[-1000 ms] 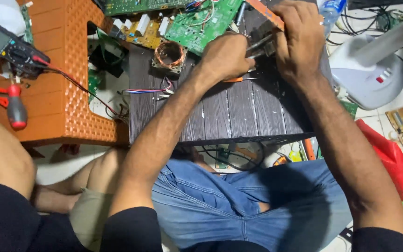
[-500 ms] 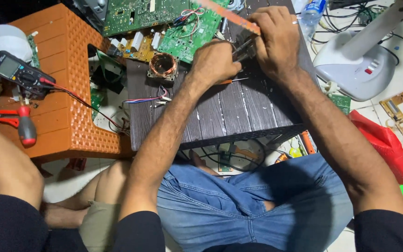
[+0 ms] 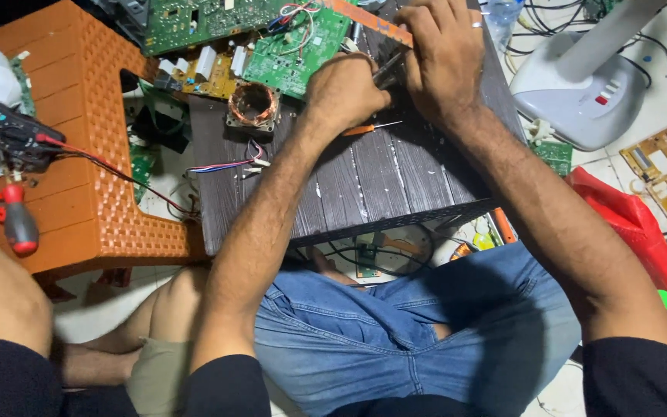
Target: Cutting a metal rod on a motor assembly using a small saw blade and disassembling parts with a screwdriver.
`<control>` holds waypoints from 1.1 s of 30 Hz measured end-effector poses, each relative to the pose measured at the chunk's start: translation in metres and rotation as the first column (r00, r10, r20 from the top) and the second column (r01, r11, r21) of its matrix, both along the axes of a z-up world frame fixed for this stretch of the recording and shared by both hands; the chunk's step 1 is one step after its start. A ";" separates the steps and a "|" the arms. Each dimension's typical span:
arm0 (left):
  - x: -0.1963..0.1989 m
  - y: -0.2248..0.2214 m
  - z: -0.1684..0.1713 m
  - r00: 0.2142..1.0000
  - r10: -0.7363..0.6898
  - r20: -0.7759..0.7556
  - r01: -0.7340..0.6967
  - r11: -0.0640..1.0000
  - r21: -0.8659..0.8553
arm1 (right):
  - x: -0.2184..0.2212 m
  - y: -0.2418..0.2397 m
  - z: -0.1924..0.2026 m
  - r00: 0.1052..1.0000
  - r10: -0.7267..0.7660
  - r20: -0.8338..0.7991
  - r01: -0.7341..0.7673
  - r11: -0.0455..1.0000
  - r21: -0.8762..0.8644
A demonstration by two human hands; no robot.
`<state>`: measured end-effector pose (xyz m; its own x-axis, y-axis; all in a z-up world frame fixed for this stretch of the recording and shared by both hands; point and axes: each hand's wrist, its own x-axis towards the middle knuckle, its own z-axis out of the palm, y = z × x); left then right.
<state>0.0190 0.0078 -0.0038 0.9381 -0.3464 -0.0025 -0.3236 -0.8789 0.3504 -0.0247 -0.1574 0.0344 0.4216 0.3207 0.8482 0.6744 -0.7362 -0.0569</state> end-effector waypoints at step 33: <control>-0.002 -0.004 -0.014 0.921 0.113 0.373 -0.066 0.988 -0.136 | -0.009 0.004 0.007 0.989 0.111 -0.100 -0.108 0.993 0.036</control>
<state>0.0169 0.0034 -0.0182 0.8879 -0.2364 0.3947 -0.3742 -0.8702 0.3205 -0.0337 -0.1538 0.0417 0.4703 0.3443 0.8126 0.7404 -0.6550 -0.1510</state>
